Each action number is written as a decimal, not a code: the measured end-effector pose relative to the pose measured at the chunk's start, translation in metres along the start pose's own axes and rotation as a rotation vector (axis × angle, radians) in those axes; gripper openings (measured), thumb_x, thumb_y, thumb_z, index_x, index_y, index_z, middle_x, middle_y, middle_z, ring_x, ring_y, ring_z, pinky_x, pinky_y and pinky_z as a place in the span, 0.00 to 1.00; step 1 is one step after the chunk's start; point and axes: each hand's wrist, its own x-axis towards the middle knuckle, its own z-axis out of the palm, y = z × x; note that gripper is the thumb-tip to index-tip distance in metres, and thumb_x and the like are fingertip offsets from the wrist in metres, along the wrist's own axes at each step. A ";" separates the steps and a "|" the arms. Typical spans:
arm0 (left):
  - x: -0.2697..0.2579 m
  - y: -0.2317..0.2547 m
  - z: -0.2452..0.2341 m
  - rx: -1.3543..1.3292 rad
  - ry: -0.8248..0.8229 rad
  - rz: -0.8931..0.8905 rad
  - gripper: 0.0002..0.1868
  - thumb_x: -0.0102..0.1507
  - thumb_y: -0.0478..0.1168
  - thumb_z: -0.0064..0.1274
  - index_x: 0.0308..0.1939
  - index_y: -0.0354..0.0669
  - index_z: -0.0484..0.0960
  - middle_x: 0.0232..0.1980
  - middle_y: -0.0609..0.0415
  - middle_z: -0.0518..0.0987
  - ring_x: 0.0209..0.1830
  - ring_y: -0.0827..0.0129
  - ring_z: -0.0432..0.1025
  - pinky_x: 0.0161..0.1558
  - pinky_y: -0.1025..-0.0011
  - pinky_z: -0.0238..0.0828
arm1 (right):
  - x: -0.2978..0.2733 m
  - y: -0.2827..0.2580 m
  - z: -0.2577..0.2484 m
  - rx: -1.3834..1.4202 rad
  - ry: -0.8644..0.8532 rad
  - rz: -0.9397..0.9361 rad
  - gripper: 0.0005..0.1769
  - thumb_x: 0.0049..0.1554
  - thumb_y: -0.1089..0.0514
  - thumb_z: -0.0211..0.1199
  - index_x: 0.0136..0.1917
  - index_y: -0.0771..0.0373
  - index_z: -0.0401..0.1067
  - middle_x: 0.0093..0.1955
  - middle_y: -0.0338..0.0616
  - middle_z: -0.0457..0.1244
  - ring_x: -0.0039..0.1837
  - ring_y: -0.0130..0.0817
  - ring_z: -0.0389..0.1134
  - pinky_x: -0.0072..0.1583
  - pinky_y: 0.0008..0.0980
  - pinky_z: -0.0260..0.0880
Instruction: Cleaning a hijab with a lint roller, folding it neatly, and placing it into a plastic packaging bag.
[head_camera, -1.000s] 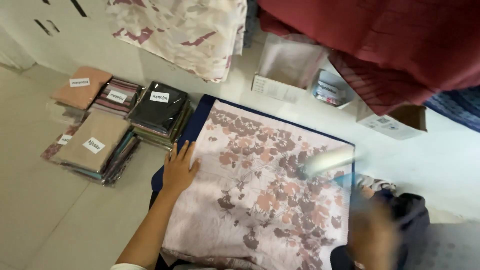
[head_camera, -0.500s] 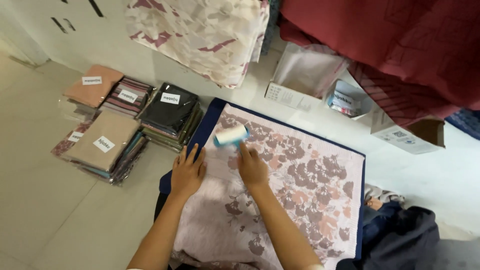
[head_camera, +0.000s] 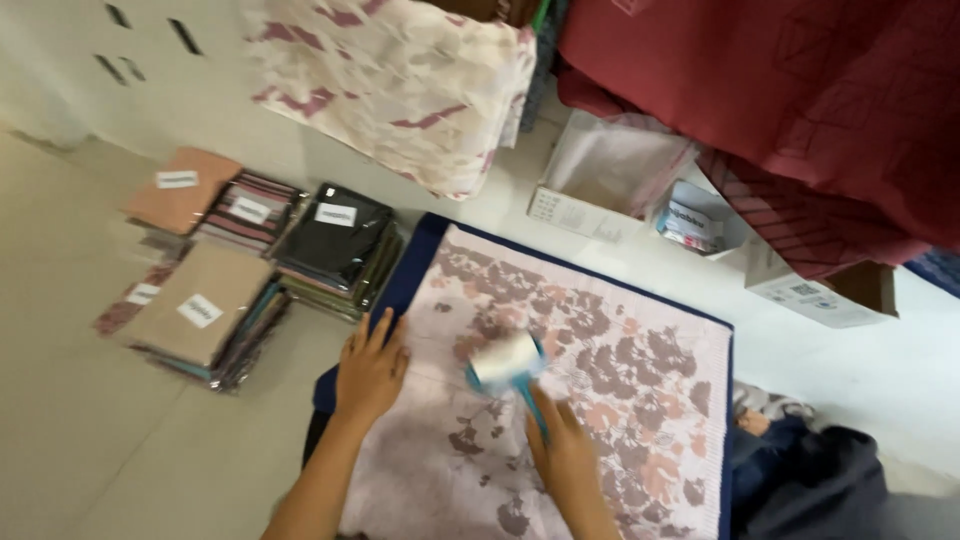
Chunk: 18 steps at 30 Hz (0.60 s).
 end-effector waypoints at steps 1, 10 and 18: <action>0.001 0.000 -0.001 -0.016 -0.012 0.005 0.27 0.66 0.51 0.45 0.70 0.58 0.73 0.77 0.54 0.66 0.76 0.43 0.59 0.62 0.46 0.66 | -0.037 0.026 0.000 -0.014 -0.008 0.014 0.22 0.60 0.42 0.56 0.67 0.32 0.71 0.41 0.40 0.66 0.37 0.48 0.73 0.36 0.42 0.74; 0.000 0.006 0.000 0.009 0.047 -0.015 0.28 0.66 0.52 0.45 0.71 0.61 0.74 0.76 0.56 0.71 0.75 0.46 0.64 0.64 0.47 0.66 | -0.099 0.068 -0.018 -0.220 -0.007 0.295 0.26 0.49 0.26 0.57 0.62 0.07 0.68 0.43 0.17 0.68 0.38 0.27 0.75 0.41 0.26 0.80; 0.001 0.009 -0.009 0.062 0.013 -0.024 0.28 0.66 0.51 0.45 0.71 0.54 0.73 0.76 0.56 0.69 0.76 0.49 0.62 0.67 0.57 0.62 | 0.134 -0.002 0.046 -0.012 0.025 0.167 0.24 0.61 0.59 0.57 0.71 0.52 0.61 0.39 0.52 0.66 0.27 0.40 0.65 0.26 0.37 0.65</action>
